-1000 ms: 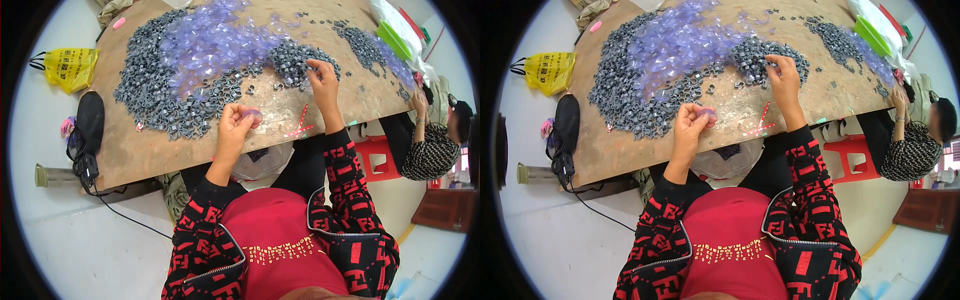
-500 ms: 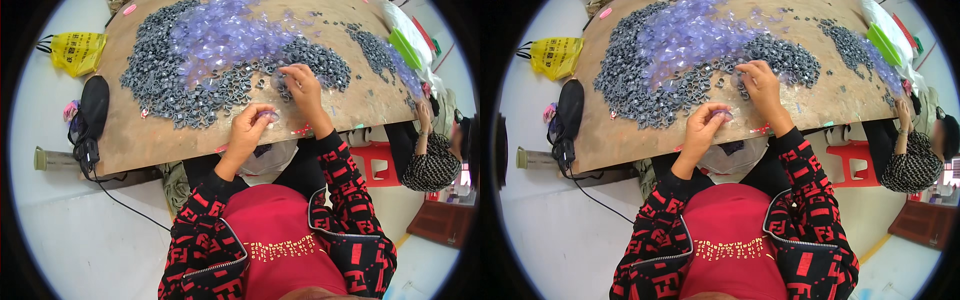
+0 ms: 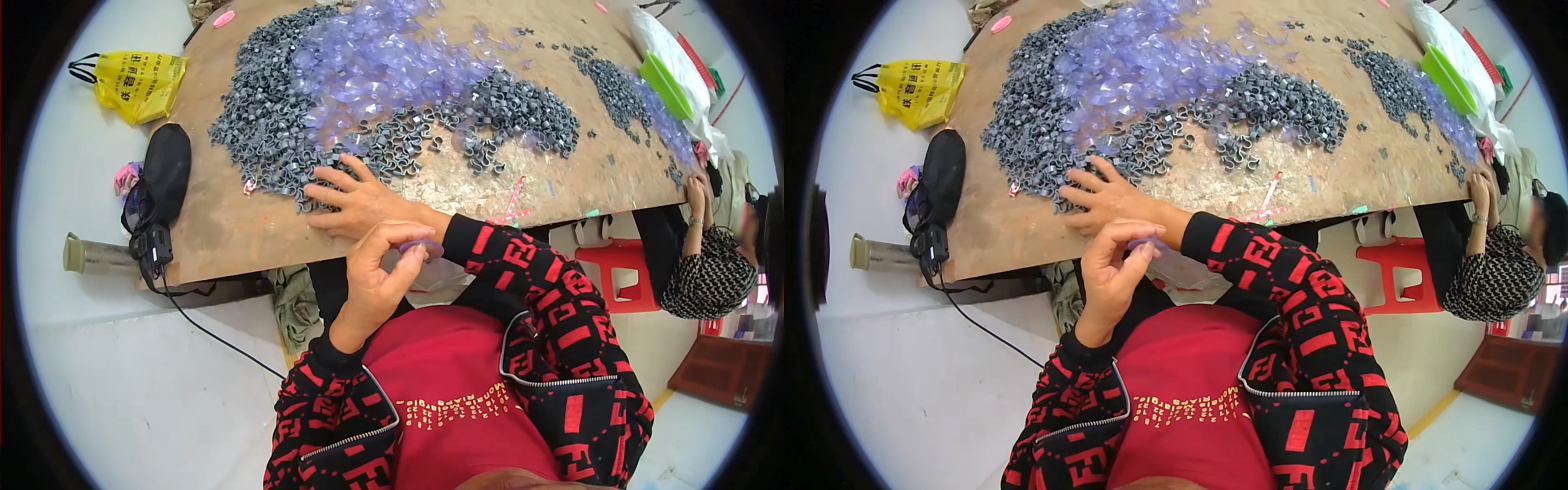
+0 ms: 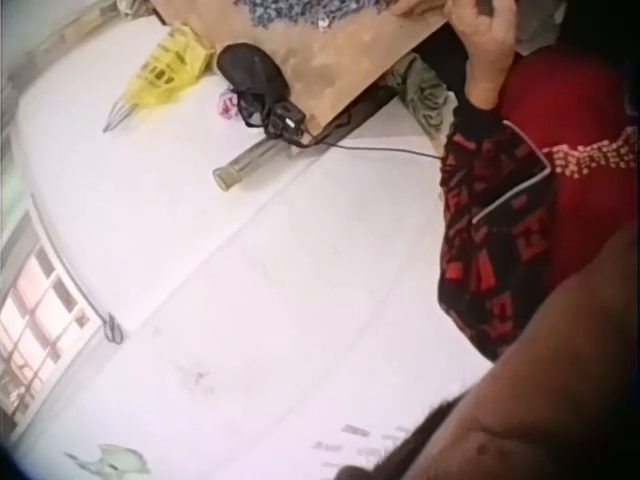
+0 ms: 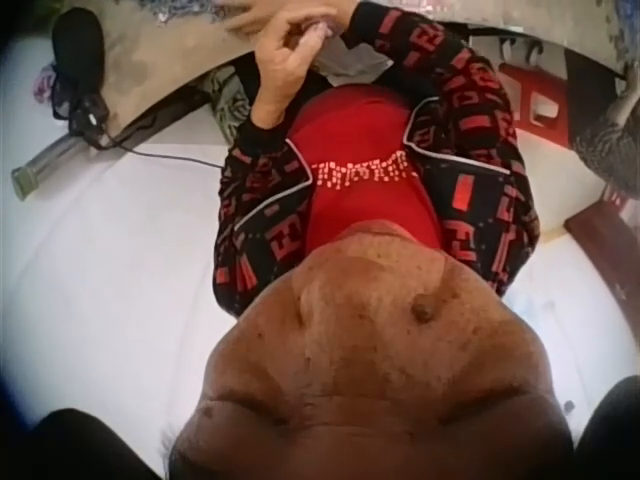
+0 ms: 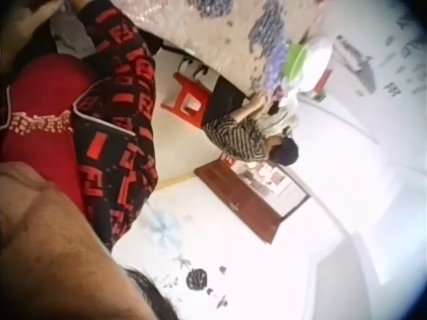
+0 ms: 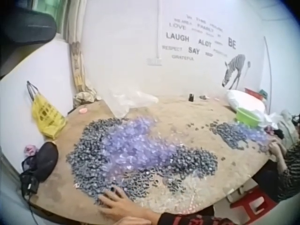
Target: Assembling or sorting small purple plastic components at a workshop table.
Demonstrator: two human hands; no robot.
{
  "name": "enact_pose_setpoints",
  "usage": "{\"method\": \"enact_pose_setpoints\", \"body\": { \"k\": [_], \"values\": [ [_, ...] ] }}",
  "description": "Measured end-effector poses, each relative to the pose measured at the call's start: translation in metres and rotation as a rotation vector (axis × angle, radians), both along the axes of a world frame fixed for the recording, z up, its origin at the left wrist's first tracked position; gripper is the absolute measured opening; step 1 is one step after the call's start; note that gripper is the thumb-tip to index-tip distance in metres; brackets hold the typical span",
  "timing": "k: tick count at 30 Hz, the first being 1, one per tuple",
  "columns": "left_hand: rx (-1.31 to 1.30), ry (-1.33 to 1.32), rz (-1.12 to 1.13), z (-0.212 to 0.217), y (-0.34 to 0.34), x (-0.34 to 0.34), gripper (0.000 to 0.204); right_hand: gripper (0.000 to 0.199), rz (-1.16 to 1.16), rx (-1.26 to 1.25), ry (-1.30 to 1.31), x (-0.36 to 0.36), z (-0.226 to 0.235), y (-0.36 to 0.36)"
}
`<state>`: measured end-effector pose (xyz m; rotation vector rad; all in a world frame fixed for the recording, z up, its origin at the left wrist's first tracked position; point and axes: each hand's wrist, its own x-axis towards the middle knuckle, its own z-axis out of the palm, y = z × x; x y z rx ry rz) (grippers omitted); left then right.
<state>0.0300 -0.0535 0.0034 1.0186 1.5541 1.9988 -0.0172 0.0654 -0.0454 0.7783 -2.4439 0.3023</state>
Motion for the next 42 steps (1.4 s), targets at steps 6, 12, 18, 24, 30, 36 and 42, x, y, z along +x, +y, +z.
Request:
{"method": "enact_pose_setpoints", "body": {
  "k": [6, 12, 18, 24, 30, 36, 42],
  "values": [
    [-0.017, -0.008, 0.074, -0.008, 0.001, -0.009, 0.016, 0.023, -0.220, 0.069, 0.019, 0.016, -0.002, 0.046],
    [-0.132, -0.044, 0.037, -0.023, 0.016, -0.018, 0.017, 0.026, -0.448, 0.076, 0.054, 0.052, 0.003, 0.112],
    [-0.203, 0.235, 0.132, -0.046, 0.030, -0.020, 0.014, 0.030, -0.588, 0.022, 0.025, 0.067, 0.002, 0.153],
    [-0.169, 0.428, 0.092, -0.038, 0.044, -0.021, 0.015, 0.026, -0.542, -0.233, -0.081, 0.056, 0.040, 0.169],
    [-0.174, 0.542, 0.103, -0.049, 0.052, -0.022, 0.019, 0.031, -0.769, -0.302, -0.128, 0.001, 0.056, 0.246],
    [-0.152, 0.629, 0.140, -0.045, 0.058, -0.015, 0.021, 0.042, -1.249, 0.100, -0.194, -0.002, 0.017, 0.378],
    [-0.225, 0.693, 0.164, -0.053, 0.051, -0.018, 0.026, 0.047, -1.374, -0.398, -0.194, -0.016, 0.012, 0.398]
  ]
}}
